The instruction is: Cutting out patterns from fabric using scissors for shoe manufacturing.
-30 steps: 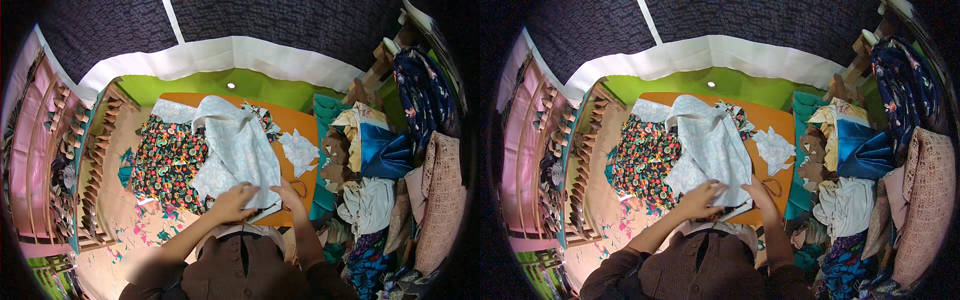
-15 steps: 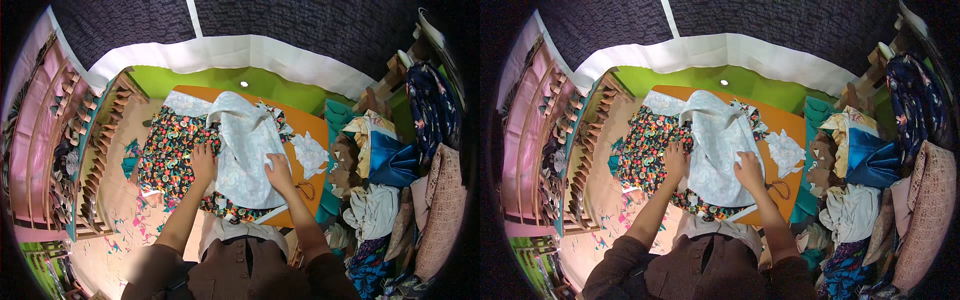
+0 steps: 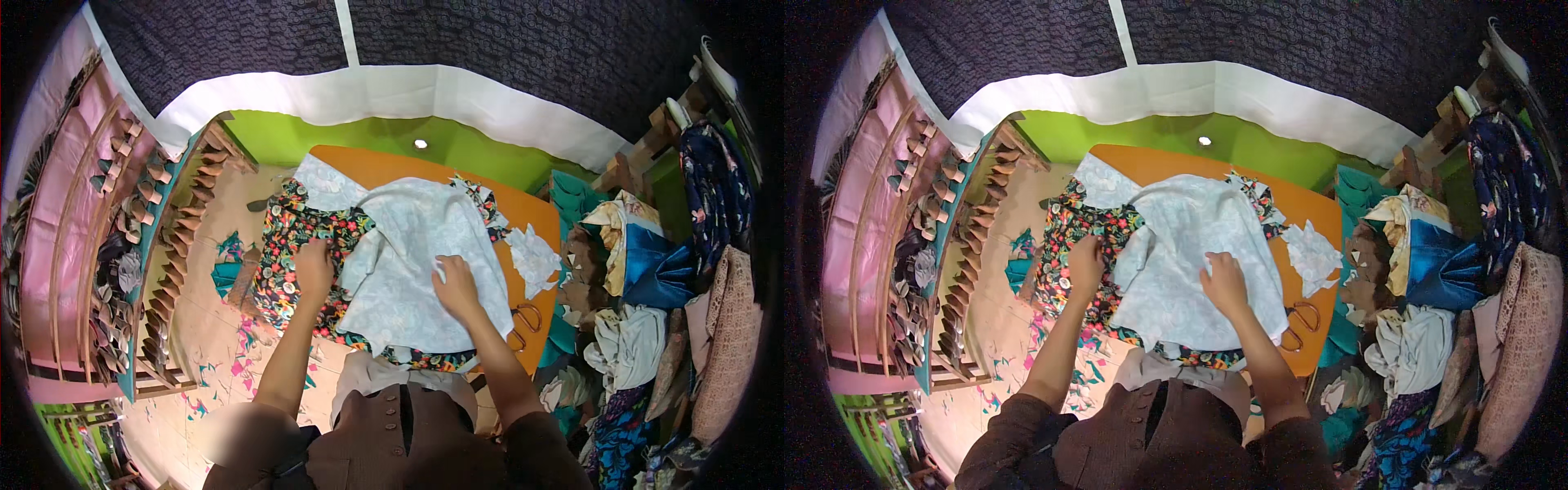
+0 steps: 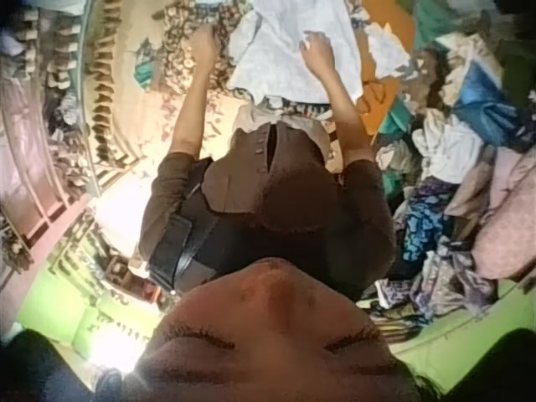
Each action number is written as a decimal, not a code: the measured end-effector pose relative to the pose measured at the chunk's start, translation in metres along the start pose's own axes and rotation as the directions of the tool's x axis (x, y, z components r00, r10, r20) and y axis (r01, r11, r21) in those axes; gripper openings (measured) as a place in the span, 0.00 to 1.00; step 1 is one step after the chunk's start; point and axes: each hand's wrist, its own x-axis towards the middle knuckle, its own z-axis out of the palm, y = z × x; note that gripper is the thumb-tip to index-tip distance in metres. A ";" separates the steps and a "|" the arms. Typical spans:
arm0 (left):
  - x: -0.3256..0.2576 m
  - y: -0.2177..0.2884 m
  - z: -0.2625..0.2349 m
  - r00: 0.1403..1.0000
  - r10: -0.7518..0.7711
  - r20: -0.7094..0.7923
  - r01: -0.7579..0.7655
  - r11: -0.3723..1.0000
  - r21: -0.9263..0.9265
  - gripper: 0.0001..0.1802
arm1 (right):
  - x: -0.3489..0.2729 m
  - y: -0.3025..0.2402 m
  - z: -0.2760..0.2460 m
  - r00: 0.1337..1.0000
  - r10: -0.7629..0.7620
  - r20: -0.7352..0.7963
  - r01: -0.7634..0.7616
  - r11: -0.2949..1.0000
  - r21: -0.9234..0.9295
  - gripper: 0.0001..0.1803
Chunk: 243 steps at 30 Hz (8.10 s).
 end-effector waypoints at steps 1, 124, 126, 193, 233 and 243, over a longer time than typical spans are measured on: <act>0.004 0.002 0.004 0.999 -0.034 -0.030 0.032 0.997 -0.070 0.07 | 0.001 -0.006 0.006 1.000 0.005 -0.004 -0.005 1.000 -0.003 0.18; -0.114 0.105 -0.026 0.554 -0.136 0.821 0.796 -0.203 -0.570 0.19 | -0.136 -0.016 -0.043 0.802 0.062 0.594 -0.393 -0.695 0.602 0.28; -0.123 0.104 -0.025 0.591 -0.201 0.781 0.759 -0.190 -0.623 0.22 | -0.140 -0.007 -0.041 0.810 0.115 0.575 -0.387 -0.631 0.672 0.28; -0.187 0.189 -0.004 0.488 -0.350 0.800 0.684 -0.417 -0.599 0.20 | -0.178 0.047 -0.035 0.801 0.550 0.237 -0.595 0.683 0.424 0.11; -0.186 0.178 -0.014 0.494 -0.420 0.762 0.854 0.071 -0.515 0.21 | -0.296 0.017 0.028 0.834 0.265 0.484 -0.435 -0.222 0.872 0.18; -0.171 0.140 -0.017 0.433 -0.365 0.824 0.898 0.250 -0.361 0.26 | -0.279 -0.047 0.061 0.754 0.044 0.655 -0.575 -0.437 0.691 0.29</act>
